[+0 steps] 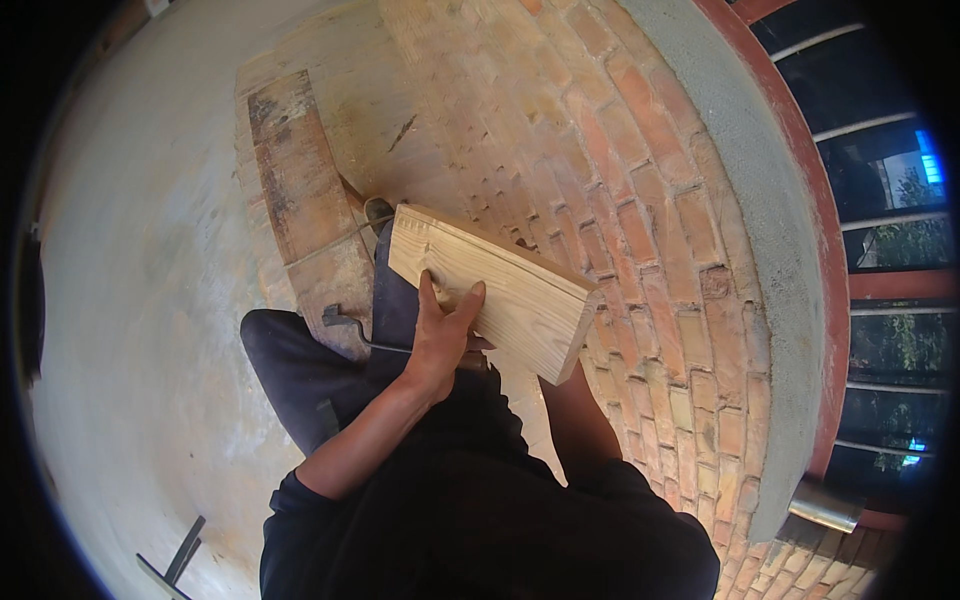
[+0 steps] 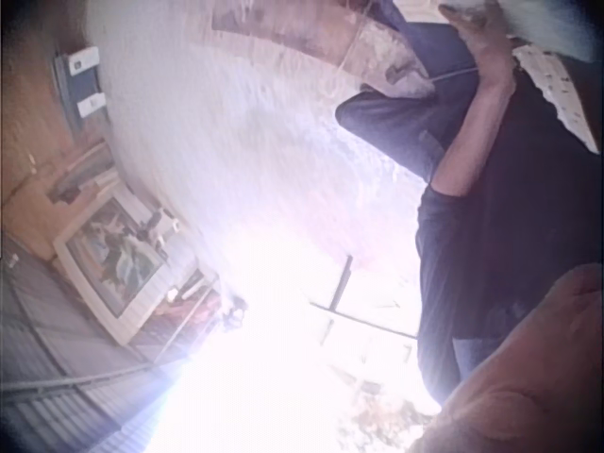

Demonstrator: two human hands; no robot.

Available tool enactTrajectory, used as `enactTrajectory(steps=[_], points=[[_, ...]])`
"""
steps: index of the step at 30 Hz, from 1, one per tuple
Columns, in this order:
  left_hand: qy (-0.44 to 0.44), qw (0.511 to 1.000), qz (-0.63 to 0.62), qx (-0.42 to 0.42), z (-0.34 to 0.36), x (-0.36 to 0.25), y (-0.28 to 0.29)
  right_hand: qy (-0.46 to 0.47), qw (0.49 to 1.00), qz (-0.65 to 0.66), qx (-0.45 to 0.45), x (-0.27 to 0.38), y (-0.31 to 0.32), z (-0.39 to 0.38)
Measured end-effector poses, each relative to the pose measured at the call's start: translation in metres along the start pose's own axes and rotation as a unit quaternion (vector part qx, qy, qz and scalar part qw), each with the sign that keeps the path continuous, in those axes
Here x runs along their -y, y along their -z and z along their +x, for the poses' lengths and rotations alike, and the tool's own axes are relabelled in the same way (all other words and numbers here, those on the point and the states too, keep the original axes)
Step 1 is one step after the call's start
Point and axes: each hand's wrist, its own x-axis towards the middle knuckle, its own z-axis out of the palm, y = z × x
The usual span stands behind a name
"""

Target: The person holds a piece of wood and sits on a wooden bench. Using a drawknife, the person shaves thin strips of wood from the block while holding it in place by hand.

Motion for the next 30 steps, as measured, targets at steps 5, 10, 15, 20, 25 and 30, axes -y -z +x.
enactTrajectory(steps=[5, 10, 15, 20, 25, 30], points=[[0.004, 1.000, 0.008, 0.003, 0.000, -0.003, 0.001, -0.001, 1.000, 0.017, 0.006, -0.004, 0.002, 0.001], [-0.007, 0.997, -0.061, 0.049, 0.003, -0.001, 0.012, 0.001, 1.000, 0.024, 0.019, -0.005, 0.001, 0.008], [-0.016, 0.995, -0.079, 0.066, -0.011, -0.024, 0.010, 0.007, 0.999, 0.024, 0.030, -0.009, -0.006, 0.010], [-0.016, 0.994, -0.077, 0.081, -0.014, -0.028, 0.027, 0.013, 0.999, 0.007, 0.034, -0.011, -0.026, 0.016], [-0.008, 0.994, -0.086, 0.072, -0.017, -0.029, 0.040, -0.100, 0.994, -0.049, -0.014, -0.010, -0.046, 0.026], [0.017, 0.984, -0.154, 0.091, -0.014, -0.025, 0.066, -0.102, 0.989, -0.097, -0.042, 0.010, -0.075, 0.034]])
